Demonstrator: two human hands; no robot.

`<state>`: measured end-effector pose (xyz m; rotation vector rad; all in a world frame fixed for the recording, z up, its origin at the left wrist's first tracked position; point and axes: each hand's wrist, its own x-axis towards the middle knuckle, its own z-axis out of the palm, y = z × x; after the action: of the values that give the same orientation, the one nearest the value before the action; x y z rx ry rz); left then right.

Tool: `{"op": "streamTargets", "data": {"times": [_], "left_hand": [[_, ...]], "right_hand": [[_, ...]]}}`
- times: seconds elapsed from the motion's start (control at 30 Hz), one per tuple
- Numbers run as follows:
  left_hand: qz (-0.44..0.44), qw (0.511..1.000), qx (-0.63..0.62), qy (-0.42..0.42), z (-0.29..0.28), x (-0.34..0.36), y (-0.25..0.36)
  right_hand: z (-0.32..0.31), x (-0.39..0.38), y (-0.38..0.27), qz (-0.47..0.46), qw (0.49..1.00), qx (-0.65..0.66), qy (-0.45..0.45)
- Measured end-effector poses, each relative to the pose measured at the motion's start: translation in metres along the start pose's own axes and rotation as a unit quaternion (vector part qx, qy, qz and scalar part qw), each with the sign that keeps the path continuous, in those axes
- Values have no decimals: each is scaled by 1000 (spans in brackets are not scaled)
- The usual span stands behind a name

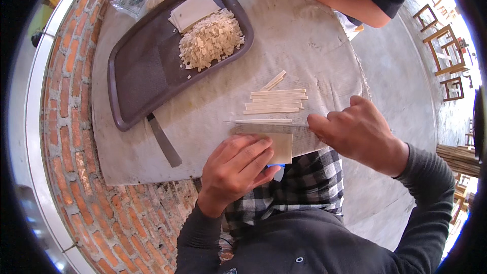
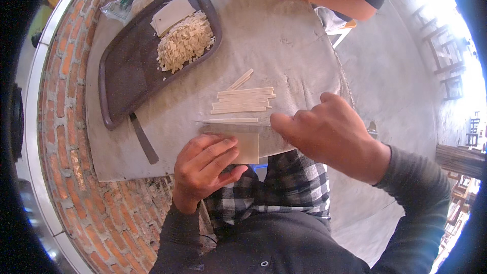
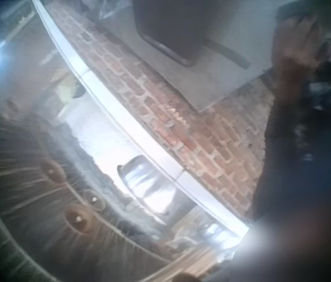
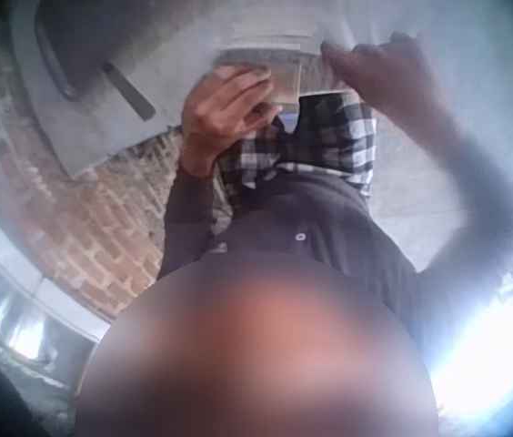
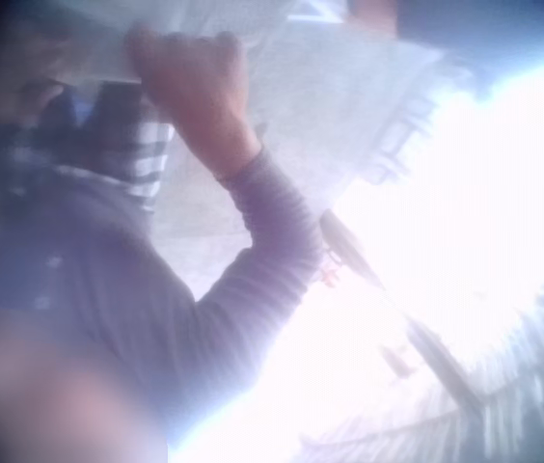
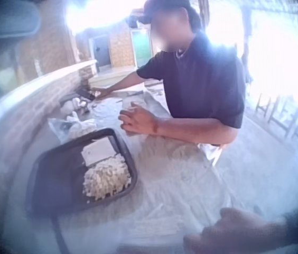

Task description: The person uses a knife to cut thin sheets of dough into strips and then into small squares on a table.

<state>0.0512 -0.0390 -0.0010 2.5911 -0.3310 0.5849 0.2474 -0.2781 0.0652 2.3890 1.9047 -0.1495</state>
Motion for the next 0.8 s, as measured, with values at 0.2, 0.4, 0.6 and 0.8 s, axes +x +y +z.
{"op": "streamTargets", "data": {"times": [0.2,0.4,0.6,0.8], "left_hand": [[-12,1000,20,-11,0,2,5],[-39,999,8,-19,-2,-1,6],[-40,999,-11,-20,-1,4,9],[-19,999,28,-13,-2,3,6]], "right_hand": [[-4,-8,18,11,1000,1,11],[-7,-12,15,13,999,43,29],[-7,-19,14,32,998,50,31],[1,-10,5,-13,999,44,19]]}}
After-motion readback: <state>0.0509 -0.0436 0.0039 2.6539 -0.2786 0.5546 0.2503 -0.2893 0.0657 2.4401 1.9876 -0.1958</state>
